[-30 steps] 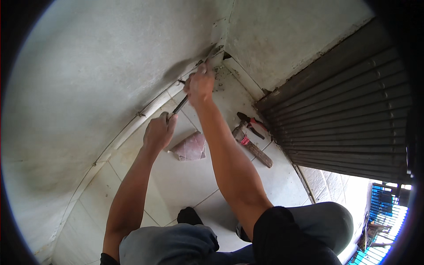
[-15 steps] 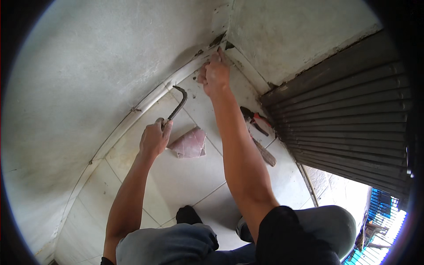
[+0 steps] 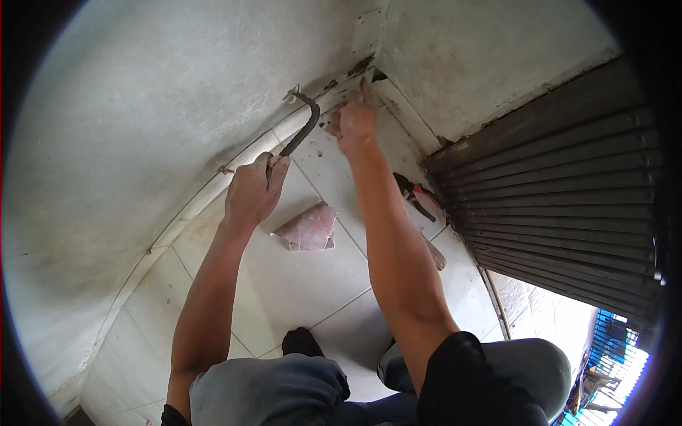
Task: The recorder uses a crowbar, hammer, and putty knife to scrape and repair a damaged section of a wall near a doorway.
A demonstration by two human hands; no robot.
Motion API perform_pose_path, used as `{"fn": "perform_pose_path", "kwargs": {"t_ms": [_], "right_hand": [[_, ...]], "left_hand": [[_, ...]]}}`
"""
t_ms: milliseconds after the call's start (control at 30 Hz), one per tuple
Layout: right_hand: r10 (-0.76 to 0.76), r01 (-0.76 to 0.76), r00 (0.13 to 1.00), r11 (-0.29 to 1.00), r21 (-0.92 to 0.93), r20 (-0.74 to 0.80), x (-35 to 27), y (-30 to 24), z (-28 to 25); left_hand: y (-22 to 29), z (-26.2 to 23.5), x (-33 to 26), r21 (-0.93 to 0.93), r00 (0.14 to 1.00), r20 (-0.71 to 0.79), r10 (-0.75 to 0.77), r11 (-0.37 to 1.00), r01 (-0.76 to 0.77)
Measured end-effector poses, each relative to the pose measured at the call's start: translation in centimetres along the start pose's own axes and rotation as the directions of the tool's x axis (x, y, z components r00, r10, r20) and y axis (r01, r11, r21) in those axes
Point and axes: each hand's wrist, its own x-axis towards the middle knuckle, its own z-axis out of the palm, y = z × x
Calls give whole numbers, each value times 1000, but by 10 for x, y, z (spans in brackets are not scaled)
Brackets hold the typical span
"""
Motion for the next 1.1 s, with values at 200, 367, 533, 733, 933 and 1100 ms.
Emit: {"fn": "perform_pose_path", "kwargs": {"t_ms": [200,367,533,733,933,1100], "right_hand": [[15,0,983,997,-80,181,-21,11,7],[-19,22,991,1000,-21,132,-11,12,1],[-49,75,989,980,-183,141,2,20,-12],[-48,56,992,996,-66,114,14,23,-7],[-231,252,967,916,-312,102,6,28,6],[-72,82,996,969,-234,49,1,19,8]], "left_hand": [[7,-8,2,19,999,-43,-2,1000,3],[4,-12,-5,128,999,-49,21,992,-15],[7,-12,-9,163,1000,-2,-9,987,9],[-10,-13,-16,134,999,47,-27,991,21],[-7,-13,-12,63,996,36,-76,995,73],[-30,-9,-19,127,996,25,-84,989,80]]}}
